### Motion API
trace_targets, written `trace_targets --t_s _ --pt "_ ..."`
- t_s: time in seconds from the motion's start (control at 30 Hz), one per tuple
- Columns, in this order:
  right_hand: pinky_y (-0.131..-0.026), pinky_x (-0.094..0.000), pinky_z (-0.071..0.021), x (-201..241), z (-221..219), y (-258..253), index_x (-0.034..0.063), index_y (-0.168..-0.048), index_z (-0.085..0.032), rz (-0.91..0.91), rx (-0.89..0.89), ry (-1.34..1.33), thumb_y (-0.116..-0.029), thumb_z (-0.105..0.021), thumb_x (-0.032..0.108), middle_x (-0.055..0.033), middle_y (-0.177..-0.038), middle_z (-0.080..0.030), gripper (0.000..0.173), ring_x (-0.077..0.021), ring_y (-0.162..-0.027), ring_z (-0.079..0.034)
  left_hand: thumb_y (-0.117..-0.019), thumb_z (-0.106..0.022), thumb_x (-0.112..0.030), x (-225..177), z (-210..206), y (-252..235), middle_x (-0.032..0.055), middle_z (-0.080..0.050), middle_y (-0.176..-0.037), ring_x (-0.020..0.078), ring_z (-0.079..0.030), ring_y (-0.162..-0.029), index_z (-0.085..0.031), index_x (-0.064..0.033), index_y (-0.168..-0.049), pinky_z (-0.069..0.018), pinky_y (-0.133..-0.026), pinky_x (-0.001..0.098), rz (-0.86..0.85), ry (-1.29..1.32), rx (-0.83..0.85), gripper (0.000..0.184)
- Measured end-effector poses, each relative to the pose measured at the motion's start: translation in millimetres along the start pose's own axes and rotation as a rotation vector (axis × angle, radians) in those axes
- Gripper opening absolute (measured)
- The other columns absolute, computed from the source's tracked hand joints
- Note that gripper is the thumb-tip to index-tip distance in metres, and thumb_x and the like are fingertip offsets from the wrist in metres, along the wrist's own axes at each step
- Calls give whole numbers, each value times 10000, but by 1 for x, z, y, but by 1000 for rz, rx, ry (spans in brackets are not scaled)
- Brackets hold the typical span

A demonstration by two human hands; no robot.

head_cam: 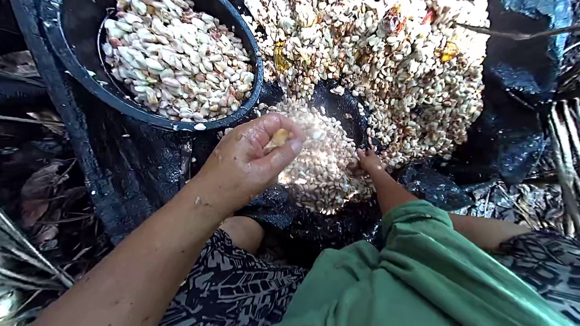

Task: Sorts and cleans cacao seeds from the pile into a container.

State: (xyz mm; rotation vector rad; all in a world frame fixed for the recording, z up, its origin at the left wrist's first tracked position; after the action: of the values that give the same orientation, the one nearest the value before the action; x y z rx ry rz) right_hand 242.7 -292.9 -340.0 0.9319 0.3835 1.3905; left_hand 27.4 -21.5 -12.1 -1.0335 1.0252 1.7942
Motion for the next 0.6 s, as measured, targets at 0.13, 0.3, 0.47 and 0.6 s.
trace_targets --t_s 0.13,0.3,0.47,0.6 --pt "-1069 -660 -427 80 -42 2 77 -1521 -442 171 102 -8 -987 -626 505 -295 -1402 -564 709 -462 -1304 -547 -997 -601 -212 4 0 -4 -76 -637 -773 14 -564 -551 -666 -174 -1077 -490 -484 174 6 -27 -4 110" --pt "-1128 -641 -384 113 -43 1 23 -1535 -418 634 279 401 -958 -681 189 -284 -1440 -540 655 -448 -1352 -512 -1009 -594 -188 7 5 -8 -64 -632 -789 6 -551 -568 -661 -147 -1097 -473 -506 169 1 -42 -40 118" --pt "-1028 -668 -456 88 -11 13 -35 -1251 -662 682 323 376 -852 -769 -9 -303 -1227 -655 414 -474 -1183 -614 -1026 -593 -182 10 7 -12 -26 -643 -838 28 -567 -587 -656 -128 -1110 -504 -544 202 56 -69 -67 119" --pt "-863 -653 -504 93 33 22 -63 -1032 -669 726 83 112 -909 -729 84 -269 -974 -683 200 -418 -935 -668 -1030 -577 -192 11 7 -11 0 -659 -901 45 -601 -646 -652 -105 -1127 -529 -578 241 40 -87 -37 151"
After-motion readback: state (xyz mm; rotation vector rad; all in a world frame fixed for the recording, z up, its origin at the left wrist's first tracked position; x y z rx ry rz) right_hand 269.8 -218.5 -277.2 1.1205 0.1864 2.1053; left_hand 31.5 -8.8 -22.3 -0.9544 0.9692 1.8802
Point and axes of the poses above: each hand's wrist, its own y-axis away from the middle knuckle, its own z-axis out of the back of the hand, x = y × z, the point moved 3 cm from there along -y, towards the middle knuckle
